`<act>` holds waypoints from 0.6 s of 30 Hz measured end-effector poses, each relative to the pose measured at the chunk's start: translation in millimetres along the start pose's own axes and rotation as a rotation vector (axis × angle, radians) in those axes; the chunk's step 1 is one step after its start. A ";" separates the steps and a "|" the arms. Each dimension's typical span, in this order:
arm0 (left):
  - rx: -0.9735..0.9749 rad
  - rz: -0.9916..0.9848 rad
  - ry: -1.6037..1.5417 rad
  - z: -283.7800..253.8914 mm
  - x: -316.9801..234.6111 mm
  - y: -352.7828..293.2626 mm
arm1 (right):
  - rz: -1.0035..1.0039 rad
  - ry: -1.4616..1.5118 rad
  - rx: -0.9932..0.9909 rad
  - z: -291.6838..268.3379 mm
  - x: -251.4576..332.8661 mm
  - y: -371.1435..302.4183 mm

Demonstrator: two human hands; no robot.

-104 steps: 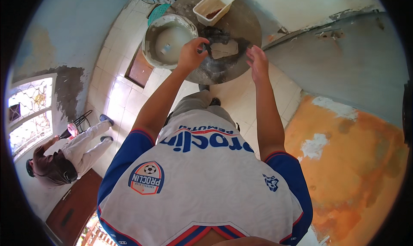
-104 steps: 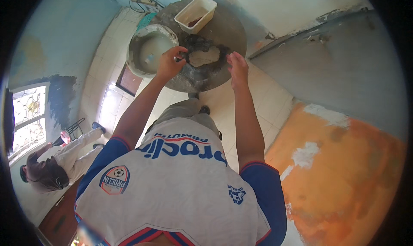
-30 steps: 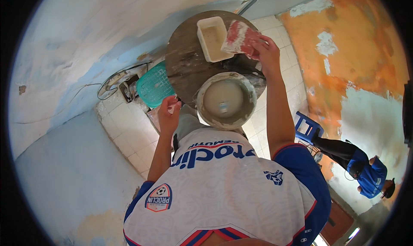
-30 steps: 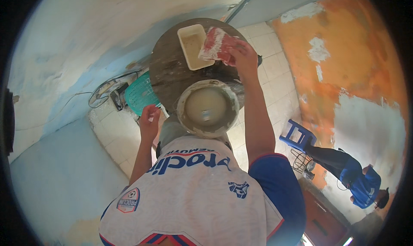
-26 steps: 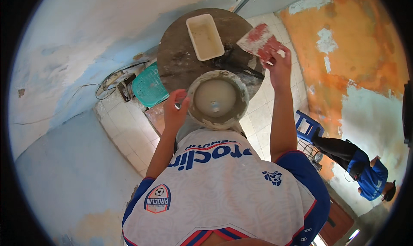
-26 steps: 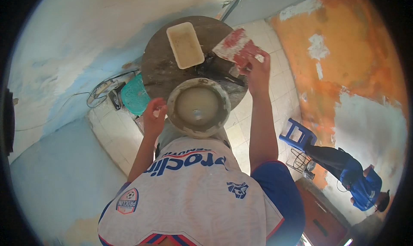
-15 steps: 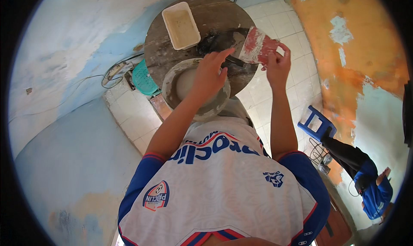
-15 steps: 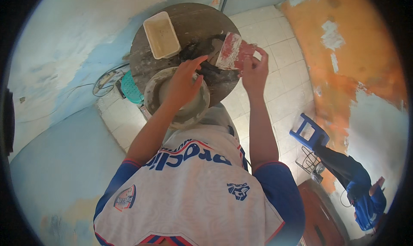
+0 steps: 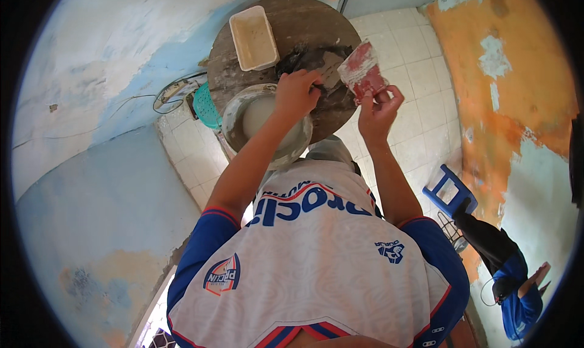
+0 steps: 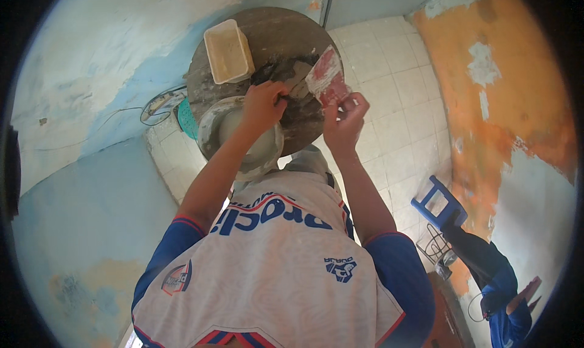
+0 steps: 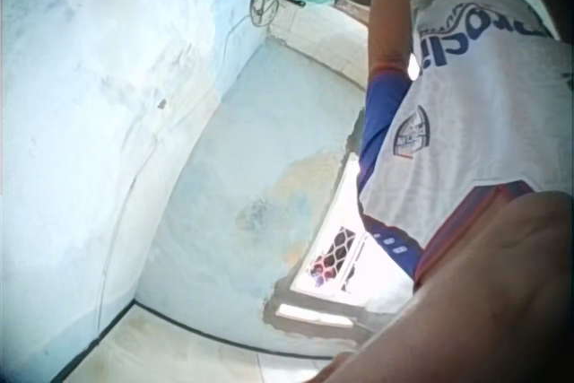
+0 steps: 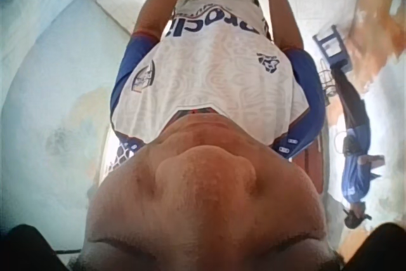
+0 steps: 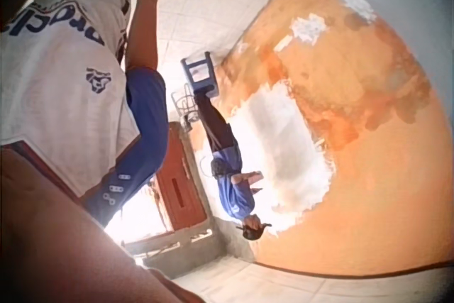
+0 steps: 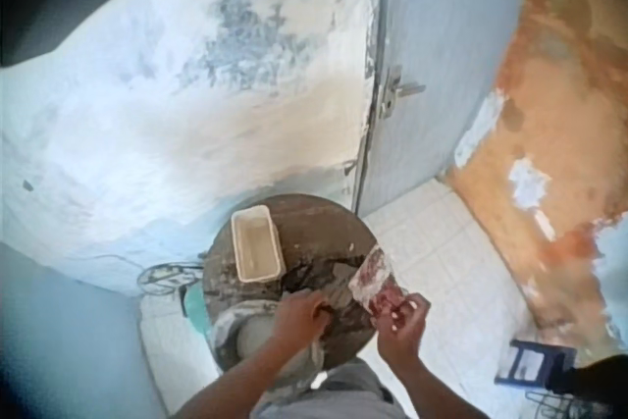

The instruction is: The person cleans a rectangular container and then pours liquid into a bucket while stirring the contents by hand.

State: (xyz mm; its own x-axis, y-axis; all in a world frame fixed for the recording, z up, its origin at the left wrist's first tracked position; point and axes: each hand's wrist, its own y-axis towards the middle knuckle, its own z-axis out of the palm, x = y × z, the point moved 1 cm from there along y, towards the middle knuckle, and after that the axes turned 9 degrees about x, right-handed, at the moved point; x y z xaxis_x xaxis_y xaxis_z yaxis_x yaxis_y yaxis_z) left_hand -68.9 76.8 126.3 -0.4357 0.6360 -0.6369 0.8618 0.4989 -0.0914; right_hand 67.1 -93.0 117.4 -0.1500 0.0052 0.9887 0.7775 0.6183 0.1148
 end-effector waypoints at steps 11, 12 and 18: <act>-0.327 -0.123 -0.099 14.5 10.3 -28.4 | 0.048 -0.428 0.312 31.3 -26.0 -2.4; -0.344 -0.134 -0.087 14.5 8.6 -31.6 | 0.082 -0.429 0.316 32.8 -23.0 -0.3; -0.401 -0.091 -0.087 28.5 16.8 -30.9 | 0.183 -0.554 0.344 46.2 -20.3 27.6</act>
State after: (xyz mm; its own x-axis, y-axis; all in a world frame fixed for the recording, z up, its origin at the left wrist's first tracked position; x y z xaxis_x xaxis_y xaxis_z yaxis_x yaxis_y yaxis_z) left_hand -95.5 55.3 96.6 -0.4668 0.5353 -0.7040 0.6438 0.7514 0.1444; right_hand 63.4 -39.7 96.0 -0.3964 0.4788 0.7833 0.5956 0.7834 -0.1775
